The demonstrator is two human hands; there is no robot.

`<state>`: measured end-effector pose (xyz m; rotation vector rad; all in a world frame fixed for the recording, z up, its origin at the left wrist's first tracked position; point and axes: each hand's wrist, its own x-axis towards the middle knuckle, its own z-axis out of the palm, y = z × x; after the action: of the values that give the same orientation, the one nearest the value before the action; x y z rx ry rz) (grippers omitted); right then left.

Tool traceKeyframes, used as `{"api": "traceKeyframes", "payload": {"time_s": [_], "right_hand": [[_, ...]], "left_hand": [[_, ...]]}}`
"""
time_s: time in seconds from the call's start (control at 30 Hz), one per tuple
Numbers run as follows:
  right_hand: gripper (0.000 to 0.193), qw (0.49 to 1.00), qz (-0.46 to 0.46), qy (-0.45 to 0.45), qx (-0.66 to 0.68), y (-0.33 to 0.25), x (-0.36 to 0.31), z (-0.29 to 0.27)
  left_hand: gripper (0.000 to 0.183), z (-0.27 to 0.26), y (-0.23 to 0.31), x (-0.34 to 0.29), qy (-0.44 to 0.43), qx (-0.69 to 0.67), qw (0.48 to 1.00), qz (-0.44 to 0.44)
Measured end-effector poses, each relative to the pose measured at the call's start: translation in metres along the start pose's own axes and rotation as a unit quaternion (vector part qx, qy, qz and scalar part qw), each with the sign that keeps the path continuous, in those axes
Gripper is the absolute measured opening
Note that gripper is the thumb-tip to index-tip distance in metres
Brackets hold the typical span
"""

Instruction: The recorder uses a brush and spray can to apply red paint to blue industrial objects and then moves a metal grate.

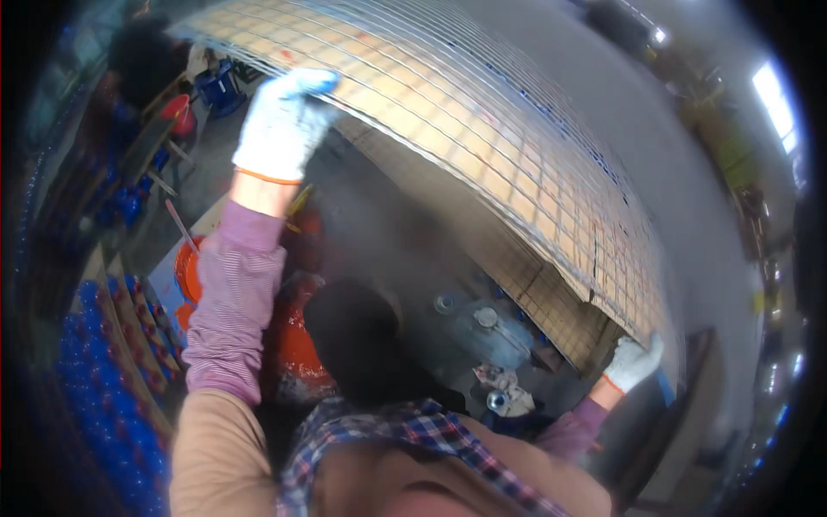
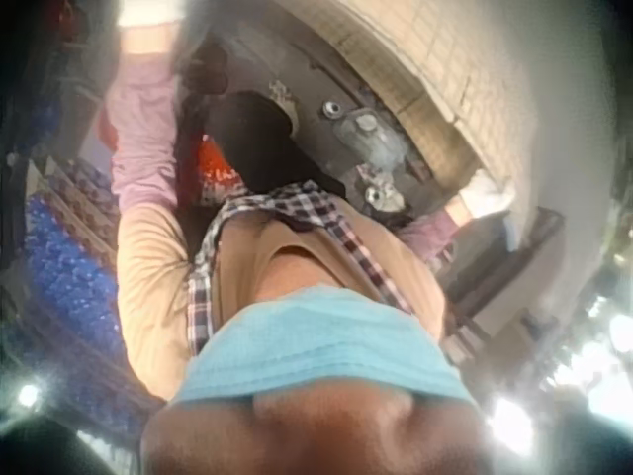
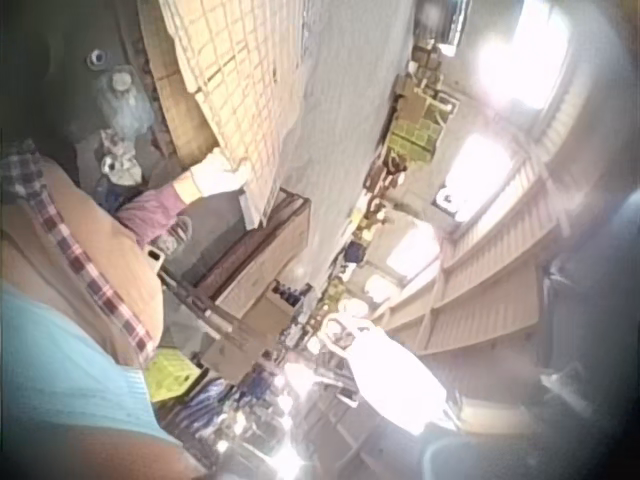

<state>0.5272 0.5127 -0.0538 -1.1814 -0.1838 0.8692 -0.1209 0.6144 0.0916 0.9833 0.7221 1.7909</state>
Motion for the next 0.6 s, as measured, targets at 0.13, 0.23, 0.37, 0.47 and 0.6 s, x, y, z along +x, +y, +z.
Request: {"api": "traceKeyframes", "payload": {"time_s": [0.13, 0.23, 0.37, 0.47, 0.6], "right_hand": [[0.041, 0.989, -0.081, -0.108, 0.068, -0.015, -0.018, 0.036], [0.051, 0.972, -0.115, -0.174, 0.106, -0.028, -0.037, 0.062], [0.049, 0.957, -0.122, -0.236, 0.115, -0.047, -0.043, 0.085], [0.033, 0.946, -0.225, -0.222, 0.076, -0.066, -0.024, 0.105], [0.030, 0.837, -0.511, -0.192, -0.047, -0.067, 0.028, 0.158]], "left_hand": [[0.010, -0.009, 0.045, -0.025, 0.039, -0.027, 0.999, 0.020], [0.011, -0.007, 0.085, -0.064, 0.122, -0.056, 0.991, 0.025], [0.019, -0.009, 0.117, -0.134, 0.136, 0.008, 0.981, 0.139], [0.021, -0.009, 0.145, -0.172, 0.226, 0.000, 0.958, 0.175], [0.016, 0.032, 0.123, -0.268, 0.332, 0.304, 0.828, 0.334]]}}
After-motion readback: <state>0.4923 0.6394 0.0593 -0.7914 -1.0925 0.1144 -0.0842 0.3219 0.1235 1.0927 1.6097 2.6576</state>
